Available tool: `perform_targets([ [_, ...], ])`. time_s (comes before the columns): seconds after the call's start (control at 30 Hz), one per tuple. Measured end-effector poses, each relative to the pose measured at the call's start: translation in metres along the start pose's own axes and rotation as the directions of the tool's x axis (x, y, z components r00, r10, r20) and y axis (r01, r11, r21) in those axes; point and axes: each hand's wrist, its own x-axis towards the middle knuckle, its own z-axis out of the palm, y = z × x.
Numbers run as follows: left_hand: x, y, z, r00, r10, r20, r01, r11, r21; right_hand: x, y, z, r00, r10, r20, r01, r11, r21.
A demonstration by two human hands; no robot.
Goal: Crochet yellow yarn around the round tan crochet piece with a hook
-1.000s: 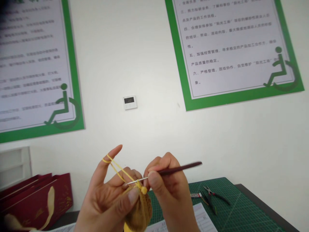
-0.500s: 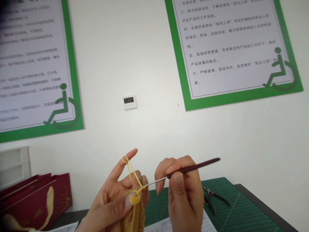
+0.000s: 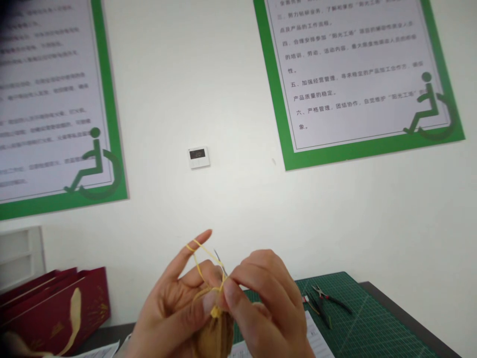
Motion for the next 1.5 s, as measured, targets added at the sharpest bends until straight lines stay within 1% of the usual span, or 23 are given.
perform_targets([
  [0.03, 0.001, 0.000, -0.001, 0.996, -0.076, 0.045, 0.078, 0.995, -0.059, -0.001, -0.002, 0.002, 0.998, 0.038, -0.051, -0.034, 0.996, 0.077],
  [0.1, 0.003, 0.002, -0.002, 0.977, -0.178, 0.121, 0.193, 0.973, -0.128, -0.003, -0.006, 0.008, 0.956, 0.248, -0.154, -0.196, 0.937, 0.289],
  [0.2, 0.004, 0.006, -0.006, 0.975, -0.178, 0.130, 0.195, 0.973, -0.127, -0.001, -0.010, 0.014, 0.843, 0.511, -0.169, -0.345, 0.754, 0.560],
  [0.3, 0.003, 0.010, -0.008, 0.982, -0.148, 0.122, 0.159, 0.983, -0.093, 0.005, -0.010, 0.011, 0.794, 0.603, -0.073, -0.399, 0.608, 0.687],
  [0.43, 0.000, 0.010, -0.007, 0.998, -0.056, 0.041, 0.056, 0.998, -0.001, 0.010, -0.006, 0.009, 0.688, 0.696, 0.207, -0.576, 0.349, 0.739],
  [0.5, -0.001, 0.007, -0.005, 0.999, 0.035, -0.004, -0.035, 0.998, 0.060, 0.009, -0.003, 0.010, 0.655, 0.692, 0.303, -0.651, 0.314, 0.691],
  [0.57, -0.002, 0.004, -0.003, 0.994, 0.106, -0.031, -0.103, 0.990, 0.094, 0.007, 0.001, 0.008, 0.705, 0.653, 0.276, -0.653, 0.447, 0.611],
  [0.6, -0.002, 0.002, -0.002, 0.991, 0.125, -0.041, -0.120, 0.987, 0.106, 0.007, 0.003, 0.007, 0.767, 0.602, 0.222, -0.610, 0.579, 0.540],
  [0.67, -0.002, 0.000, 0.000, 0.988, 0.145, -0.052, -0.137, 0.982, 0.132, 0.005, 0.005, 0.002, 0.919, 0.382, 0.095, -0.393, 0.870, 0.298],
  [0.7, -0.002, -0.001, 0.000, 0.989, 0.141, -0.053, -0.133, 0.982, 0.131, 0.005, 0.006, 0.001, 0.972, 0.226, 0.063, -0.233, 0.961, 0.151],
  [0.77, 0.000, -0.001, -0.001, 0.997, 0.067, -0.030, -0.066, 0.996, 0.062, 0.003, 0.005, 0.000, 0.999, -0.027, 0.039, 0.028, 0.999, -0.044],
  [0.8, 0.001, 0.001, -0.002, 1.000, -0.002, -0.003, 0.002, 1.000, 0.005, 0.002, 0.005, 0.001, 0.997, -0.080, 0.001, 0.080, 0.996, -0.043],
  [0.87, 0.003, 0.003, -0.005, 0.988, -0.140, 0.069, 0.146, 0.985, -0.092, 0.000, 0.003, 0.006, 0.994, -0.012, -0.110, 0.026, 0.992, 0.123],
  [0.93, 0.004, 0.007, -0.008, 0.972, -0.204, 0.112, 0.218, 0.967, -0.129, -0.001, 0.001, 0.011, 0.956, 0.225, -0.186, -0.149, 0.924, 0.352],
  [1.03, 0.005, 0.010, -0.010, 0.979, -0.183, 0.086, 0.194, 0.970, -0.145, 0.002, -0.001, 0.012, 0.830, 0.536, -0.153, -0.355, 0.721, 0.595],
  [1.13, 0.005, 0.011, -0.010, 0.989, -0.139, 0.048, 0.144, 0.983, -0.114, 0.008, -0.001, 0.009, 0.715, 0.697, 0.060, -0.499, 0.448, 0.742],
  [1.2, 0.004, 0.010, -0.009, 0.997, -0.077, 0.019, 0.078, 0.996, -0.046, 0.010, 0.001, 0.010, 0.639, 0.732, 0.237, -0.587, 0.265, 0.765],
  [1.23, 0.004, 0.009, -0.009, 0.999, -0.034, -0.003, 0.033, 0.999, -0.003, 0.010, 0.002, 0.010, 0.617, 0.729, 0.296, -0.623, 0.222, 0.750],
  [1.27, 0.003, 0.007, -0.008, 1.000, 0.011, -0.029, -0.010, 0.999, 0.038, 0.010, 0.004, 0.010, 0.616, 0.717, 0.326, -0.650, 0.230, 0.724],
  [1.3, 0.002, 0.005, -0.006, 0.997, 0.050, -0.052, -0.046, 0.996, 0.072, 0.009, 0.005, 0.010, 0.644, 0.697, 0.316, -0.660, 0.297, 0.690],
  [1.37, 0.001, 0.002, -0.003, 0.991, 0.104, -0.081, -0.094, 0.989, 0.117, 0.006, 0.008, 0.008, 0.777, 0.599, 0.194, -0.590, 0.585, 0.557],
  [1.43, 0.000, -0.001, -0.001, 0.987, 0.140, -0.084, -0.127, 0.982, 0.139, 0.003, 0.009, 0.005, 0.936, 0.345, 0.069, -0.350, 0.894, 0.278],
  [1.5, 0.000, -0.001, -0.001, 0.993, 0.102, -0.056, -0.096, 0.990, 0.102, 0.000, 0.009, 0.003, 0.999, 0.045, 0.024, -0.045, 0.999, 0.012],
])
